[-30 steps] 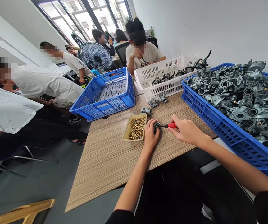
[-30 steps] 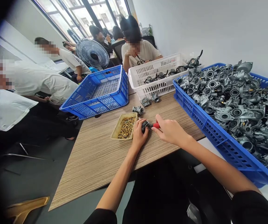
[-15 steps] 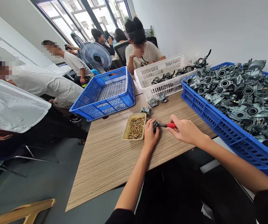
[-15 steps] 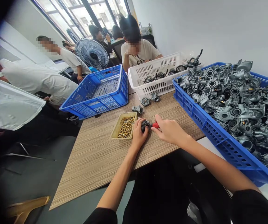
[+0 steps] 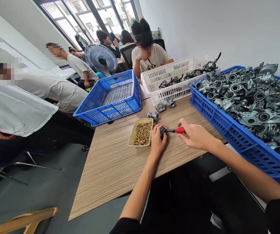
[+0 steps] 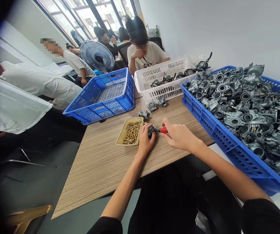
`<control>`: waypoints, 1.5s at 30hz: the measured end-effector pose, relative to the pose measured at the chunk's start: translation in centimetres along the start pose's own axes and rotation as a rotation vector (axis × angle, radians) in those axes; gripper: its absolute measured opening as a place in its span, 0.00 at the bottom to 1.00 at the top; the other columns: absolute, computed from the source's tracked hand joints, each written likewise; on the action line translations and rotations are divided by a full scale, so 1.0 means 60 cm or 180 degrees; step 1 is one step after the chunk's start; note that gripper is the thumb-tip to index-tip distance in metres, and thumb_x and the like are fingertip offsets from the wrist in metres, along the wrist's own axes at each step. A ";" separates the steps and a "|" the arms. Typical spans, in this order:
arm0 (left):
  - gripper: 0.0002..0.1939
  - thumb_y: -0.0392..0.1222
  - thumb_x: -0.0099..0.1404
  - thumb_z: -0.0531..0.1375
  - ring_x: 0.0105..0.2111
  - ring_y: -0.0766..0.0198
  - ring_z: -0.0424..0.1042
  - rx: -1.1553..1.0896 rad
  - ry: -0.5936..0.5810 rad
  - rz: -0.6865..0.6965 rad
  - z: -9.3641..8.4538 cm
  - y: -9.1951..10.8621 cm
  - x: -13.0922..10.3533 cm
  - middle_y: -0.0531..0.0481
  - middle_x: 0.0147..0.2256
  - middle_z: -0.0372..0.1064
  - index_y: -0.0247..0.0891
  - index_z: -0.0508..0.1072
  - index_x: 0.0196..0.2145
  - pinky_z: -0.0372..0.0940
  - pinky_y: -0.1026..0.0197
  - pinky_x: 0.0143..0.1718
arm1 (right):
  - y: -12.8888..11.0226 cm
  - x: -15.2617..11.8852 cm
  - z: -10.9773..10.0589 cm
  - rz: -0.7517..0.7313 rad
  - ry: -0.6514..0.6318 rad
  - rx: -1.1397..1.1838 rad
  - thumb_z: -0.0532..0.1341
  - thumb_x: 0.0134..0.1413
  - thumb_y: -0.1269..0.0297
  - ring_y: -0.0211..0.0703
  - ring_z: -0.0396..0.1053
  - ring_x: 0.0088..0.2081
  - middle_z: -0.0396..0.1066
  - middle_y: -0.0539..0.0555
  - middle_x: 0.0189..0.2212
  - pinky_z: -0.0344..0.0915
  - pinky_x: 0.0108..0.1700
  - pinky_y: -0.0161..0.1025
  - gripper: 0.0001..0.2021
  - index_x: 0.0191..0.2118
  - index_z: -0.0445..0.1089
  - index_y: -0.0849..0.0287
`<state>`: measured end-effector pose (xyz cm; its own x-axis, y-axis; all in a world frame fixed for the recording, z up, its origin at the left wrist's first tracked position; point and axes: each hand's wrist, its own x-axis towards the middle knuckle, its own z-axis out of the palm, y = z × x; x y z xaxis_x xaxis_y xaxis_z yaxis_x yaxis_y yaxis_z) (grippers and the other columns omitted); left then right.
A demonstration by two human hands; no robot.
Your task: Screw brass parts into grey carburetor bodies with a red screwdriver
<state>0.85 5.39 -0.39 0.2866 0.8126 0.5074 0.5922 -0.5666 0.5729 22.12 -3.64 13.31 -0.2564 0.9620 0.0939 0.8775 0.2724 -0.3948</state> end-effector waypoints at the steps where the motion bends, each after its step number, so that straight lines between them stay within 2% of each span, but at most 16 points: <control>1: 0.21 0.35 0.69 0.57 0.62 0.49 0.67 0.0003 0.0001 -0.0001 0.000 0.000 0.000 0.39 0.59 0.68 0.41 0.68 0.59 0.63 0.43 0.65 | 0.002 0.000 -0.001 0.0000 -0.0010 -0.0033 0.58 0.72 0.62 0.51 0.78 0.36 0.79 0.54 0.38 0.52 0.33 0.38 0.10 0.53 0.58 0.55; 8: 0.21 0.35 0.69 0.57 0.62 0.50 0.66 -0.0013 -0.0019 0.0021 -0.003 0.001 0.000 0.39 0.59 0.68 0.41 0.67 0.59 0.63 0.45 0.65 | 0.004 0.006 -0.004 0.0320 -0.0031 -0.0423 0.56 0.74 0.54 0.55 0.78 0.35 0.79 0.57 0.34 0.50 0.32 0.39 0.12 0.51 0.60 0.57; 15: 0.21 0.34 0.69 0.57 0.62 0.50 0.67 0.0020 0.0007 0.0069 -0.002 0.000 0.000 0.39 0.58 0.69 0.41 0.67 0.59 0.64 0.45 0.64 | 0.005 0.001 -0.002 -0.0121 0.0037 0.0120 0.57 0.73 0.62 0.51 0.78 0.38 0.79 0.55 0.41 0.54 0.35 0.37 0.10 0.54 0.57 0.55; 18: 0.21 0.35 0.69 0.57 0.62 0.50 0.67 0.0025 0.0011 0.0057 -0.002 -0.001 0.000 0.39 0.59 0.69 0.41 0.67 0.59 0.64 0.45 0.64 | 0.000 0.003 -0.002 -0.0070 -0.0004 -0.0054 0.56 0.74 0.62 0.51 0.78 0.38 0.79 0.56 0.41 0.52 0.33 0.37 0.06 0.50 0.59 0.55; 22: 0.21 0.35 0.69 0.57 0.62 0.50 0.67 0.0020 0.0011 0.0071 -0.002 -0.001 0.000 0.39 0.59 0.68 0.41 0.67 0.59 0.64 0.45 0.64 | -0.004 0.005 -0.003 0.0054 0.0009 -0.0294 0.55 0.75 0.60 0.52 0.78 0.38 0.79 0.57 0.38 0.50 0.32 0.38 0.07 0.49 0.59 0.56; 32: 0.21 0.35 0.69 0.57 0.62 0.49 0.67 0.0018 0.0006 0.0060 -0.001 -0.001 -0.001 0.39 0.59 0.68 0.41 0.67 0.59 0.63 0.44 0.64 | 0.001 0.000 -0.004 -0.0085 -0.0011 -0.0051 0.57 0.73 0.64 0.52 0.78 0.39 0.79 0.55 0.40 0.52 0.33 0.38 0.07 0.51 0.58 0.55; 38: 0.21 0.35 0.69 0.57 0.61 0.49 0.67 0.0025 0.0007 0.0050 -0.001 -0.002 -0.001 0.38 0.59 0.68 0.41 0.68 0.58 0.64 0.44 0.64 | -0.005 0.004 -0.001 0.0086 -0.0048 -0.0273 0.55 0.75 0.59 0.53 0.78 0.36 0.79 0.56 0.37 0.50 0.31 0.39 0.08 0.51 0.59 0.57; 45: 0.21 0.35 0.69 0.57 0.62 0.49 0.67 0.0019 0.0011 0.0057 -0.001 -0.002 0.000 0.39 0.59 0.68 0.42 0.67 0.59 0.64 0.44 0.64 | -0.006 0.001 -0.009 0.0045 -0.0107 -0.0187 0.57 0.74 0.60 0.52 0.79 0.37 0.80 0.55 0.38 0.51 0.32 0.38 0.08 0.51 0.58 0.55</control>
<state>0.76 5.43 -0.43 0.2946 0.8020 0.5196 0.5915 -0.5801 0.5599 21.99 -3.70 13.96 -0.2563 0.9649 0.0575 0.9031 0.2602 -0.3416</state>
